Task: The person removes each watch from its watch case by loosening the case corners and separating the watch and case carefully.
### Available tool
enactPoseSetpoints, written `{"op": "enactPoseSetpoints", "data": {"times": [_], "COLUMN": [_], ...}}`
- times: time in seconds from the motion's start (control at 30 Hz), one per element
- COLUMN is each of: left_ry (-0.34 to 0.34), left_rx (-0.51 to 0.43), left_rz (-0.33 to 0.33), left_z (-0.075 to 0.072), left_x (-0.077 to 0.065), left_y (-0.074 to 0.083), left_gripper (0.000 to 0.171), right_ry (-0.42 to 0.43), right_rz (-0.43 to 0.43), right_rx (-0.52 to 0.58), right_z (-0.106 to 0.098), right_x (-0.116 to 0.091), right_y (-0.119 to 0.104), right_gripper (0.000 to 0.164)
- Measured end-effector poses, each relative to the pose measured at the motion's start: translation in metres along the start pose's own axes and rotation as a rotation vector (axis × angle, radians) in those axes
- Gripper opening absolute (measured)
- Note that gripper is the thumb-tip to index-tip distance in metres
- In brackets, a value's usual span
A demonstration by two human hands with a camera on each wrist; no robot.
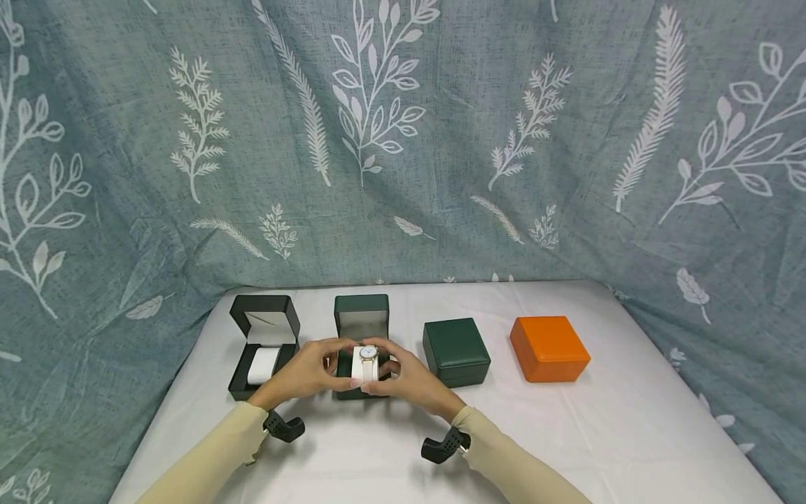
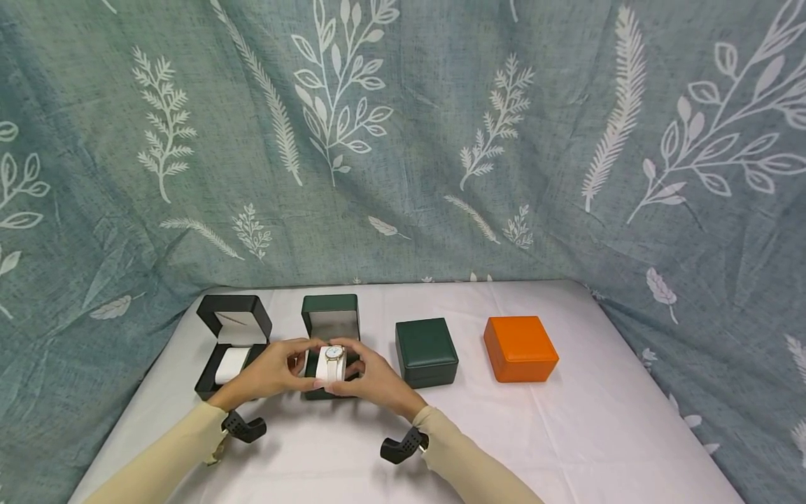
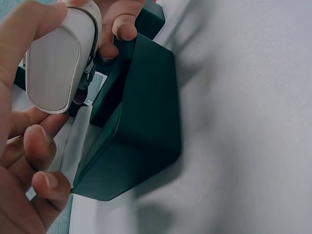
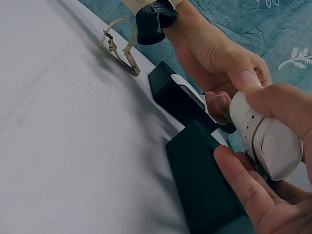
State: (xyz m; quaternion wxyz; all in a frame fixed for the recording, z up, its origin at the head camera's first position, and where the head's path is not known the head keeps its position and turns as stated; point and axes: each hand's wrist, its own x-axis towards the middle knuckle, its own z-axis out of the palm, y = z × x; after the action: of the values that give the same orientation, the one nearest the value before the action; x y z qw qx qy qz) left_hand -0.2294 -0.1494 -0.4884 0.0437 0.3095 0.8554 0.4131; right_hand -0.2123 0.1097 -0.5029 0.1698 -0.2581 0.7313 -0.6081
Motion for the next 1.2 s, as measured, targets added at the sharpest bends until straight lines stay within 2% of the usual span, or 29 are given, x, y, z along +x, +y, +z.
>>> {"op": "enactPoseSetpoints", "data": {"times": [0.2, 0.43, 0.7, 1.07, 1.2], "left_ry": [0.003, -0.009, -0.009, 0.0, 0.003], "left_rx": [-0.011, 0.016, 0.024, 0.016, 0.013], "left_rz": [0.011, 0.008, 0.008, 0.022, 0.03], "left_z": [0.0006, 0.002, -0.0003, -0.0005, -0.0008], "left_x": [-0.0001, -0.0015, -0.0015, -0.0035, -0.0035], "left_y": [-0.0021, -0.0013, -0.0001, -0.0014, -0.0019], "left_gripper": [0.055, 0.059, 0.06, 0.06, 0.06], "right_ry": [0.002, 0.014, -0.008, 0.008, 0.003], "right_rz": [0.016, 0.011, -0.011, 0.026, 0.039], "right_rx": [0.043, 0.034, 0.086, 0.072, 0.104], "right_z": [0.0021, 0.0027, 0.0014, 0.0029, 0.0038], "right_x": [-0.0002, -0.003, -0.0018, -0.0029, -0.0023], "right_y": [-0.0021, -0.0015, -0.0014, -0.0019, -0.0026], "right_gripper": [0.074, 0.073, 0.072, 0.073, 0.074]}}
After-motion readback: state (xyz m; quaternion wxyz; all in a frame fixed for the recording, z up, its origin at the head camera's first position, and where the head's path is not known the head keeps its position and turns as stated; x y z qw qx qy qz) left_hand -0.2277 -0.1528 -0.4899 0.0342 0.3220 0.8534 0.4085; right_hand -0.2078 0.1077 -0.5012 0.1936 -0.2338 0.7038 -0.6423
